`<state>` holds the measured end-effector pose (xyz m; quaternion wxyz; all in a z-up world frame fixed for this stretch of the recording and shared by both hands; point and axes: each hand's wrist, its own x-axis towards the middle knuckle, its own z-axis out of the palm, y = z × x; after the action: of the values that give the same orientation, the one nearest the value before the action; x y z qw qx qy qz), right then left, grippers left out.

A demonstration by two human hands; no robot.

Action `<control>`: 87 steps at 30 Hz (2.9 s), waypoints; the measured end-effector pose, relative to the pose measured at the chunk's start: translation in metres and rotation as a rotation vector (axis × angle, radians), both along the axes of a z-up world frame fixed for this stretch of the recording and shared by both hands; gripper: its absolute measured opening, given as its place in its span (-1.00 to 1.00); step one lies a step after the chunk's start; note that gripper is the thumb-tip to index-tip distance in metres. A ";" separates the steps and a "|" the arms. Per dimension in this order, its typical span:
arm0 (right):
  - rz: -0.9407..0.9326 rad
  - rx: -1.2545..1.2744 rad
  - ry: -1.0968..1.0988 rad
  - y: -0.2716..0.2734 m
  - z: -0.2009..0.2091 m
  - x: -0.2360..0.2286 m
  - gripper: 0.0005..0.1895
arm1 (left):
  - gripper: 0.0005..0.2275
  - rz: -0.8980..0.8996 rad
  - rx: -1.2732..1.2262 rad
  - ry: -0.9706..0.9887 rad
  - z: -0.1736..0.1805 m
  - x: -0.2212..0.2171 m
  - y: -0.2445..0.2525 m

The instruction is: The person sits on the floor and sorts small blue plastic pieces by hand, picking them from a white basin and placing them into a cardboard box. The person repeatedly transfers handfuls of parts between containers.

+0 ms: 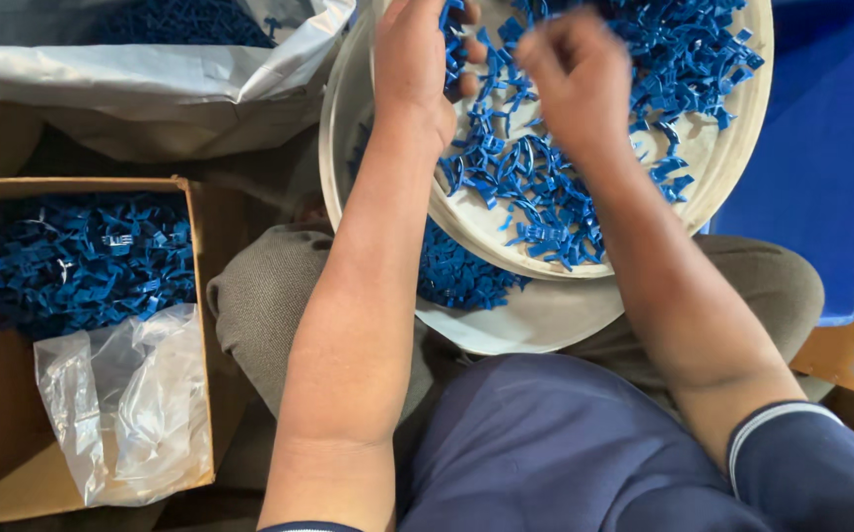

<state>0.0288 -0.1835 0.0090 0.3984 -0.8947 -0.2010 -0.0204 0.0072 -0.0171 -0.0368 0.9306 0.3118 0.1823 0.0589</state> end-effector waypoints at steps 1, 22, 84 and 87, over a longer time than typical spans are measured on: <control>0.021 -0.337 0.022 0.001 -0.006 -0.007 -0.79 | -0.82 0.027 0.006 -0.034 0.000 0.002 0.003; 0.160 0.081 0.197 -0.047 -0.002 -0.009 -0.91 | -0.80 -0.207 0.662 -0.225 -0.018 0.008 -0.035; 0.102 -0.612 0.025 0.000 -0.035 -0.014 -0.79 | -0.87 0.064 0.241 -0.041 0.011 0.005 -0.008; 0.109 -0.501 -0.185 -0.004 -0.028 -0.008 -0.84 | -0.86 0.076 0.229 -0.035 0.013 0.004 -0.005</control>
<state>0.0203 -0.1876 -0.0192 0.1452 -0.9476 -0.2831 -0.0305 0.0114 -0.0224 -0.0233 0.8890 0.4079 0.1697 0.1203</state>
